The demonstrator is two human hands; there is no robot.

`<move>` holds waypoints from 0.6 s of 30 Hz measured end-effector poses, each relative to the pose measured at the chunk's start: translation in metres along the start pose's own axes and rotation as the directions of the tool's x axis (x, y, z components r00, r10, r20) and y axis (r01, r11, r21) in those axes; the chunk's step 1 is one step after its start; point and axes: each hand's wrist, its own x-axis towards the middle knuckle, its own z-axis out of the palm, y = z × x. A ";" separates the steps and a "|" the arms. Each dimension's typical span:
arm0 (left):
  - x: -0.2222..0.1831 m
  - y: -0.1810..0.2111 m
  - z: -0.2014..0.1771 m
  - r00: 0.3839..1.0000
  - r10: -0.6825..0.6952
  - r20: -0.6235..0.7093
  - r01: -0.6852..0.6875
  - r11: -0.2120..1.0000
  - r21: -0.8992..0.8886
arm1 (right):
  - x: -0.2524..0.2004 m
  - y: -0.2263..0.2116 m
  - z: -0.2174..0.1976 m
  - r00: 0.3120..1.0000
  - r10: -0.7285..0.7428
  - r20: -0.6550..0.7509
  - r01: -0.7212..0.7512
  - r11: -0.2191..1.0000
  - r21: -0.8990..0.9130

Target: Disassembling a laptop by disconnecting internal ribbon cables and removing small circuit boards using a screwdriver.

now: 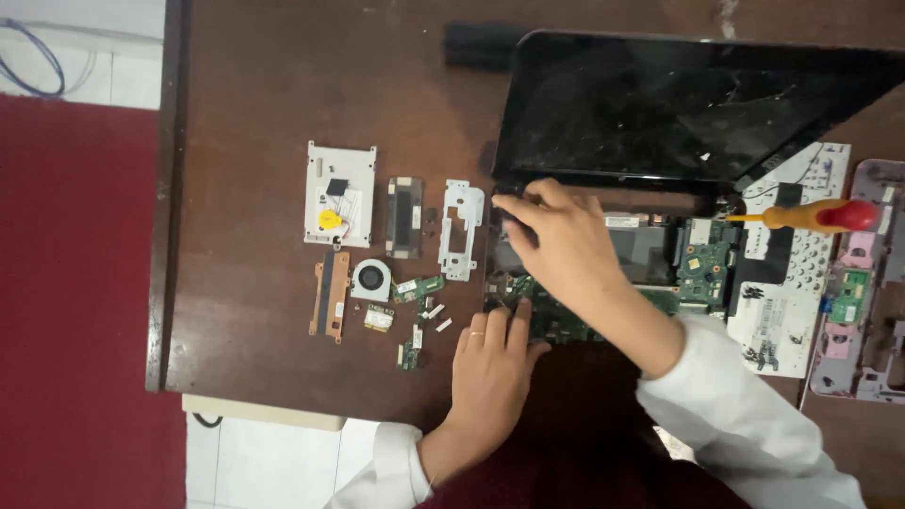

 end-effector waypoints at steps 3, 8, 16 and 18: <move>-0.001 -0.001 0.000 1.000 -0.008 -0.011 0.008 1.000 -0.019 | -0.027 0.003 -0.014 0.984 -0.132 -0.121 0.142 0.986 0.085; -0.003 -0.007 0.000 0.998 0.038 -0.051 -0.039 0.999 -0.024 | -0.093 0.019 -0.052 0.995 -0.087 0.039 0.087 0.996 0.005; -0.010 -0.032 -0.052 0.985 0.071 -0.156 -0.109 0.961 -0.256 | -0.181 0.036 -0.061 0.988 0.065 0.140 -0.054 0.995 -0.084; -0.015 -0.045 -0.067 0.990 -0.032 -0.140 0.001 0.977 -0.212 | -0.190 0.029 -0.053 0.998 0.029 0.047 -0.026 0.997 -0.068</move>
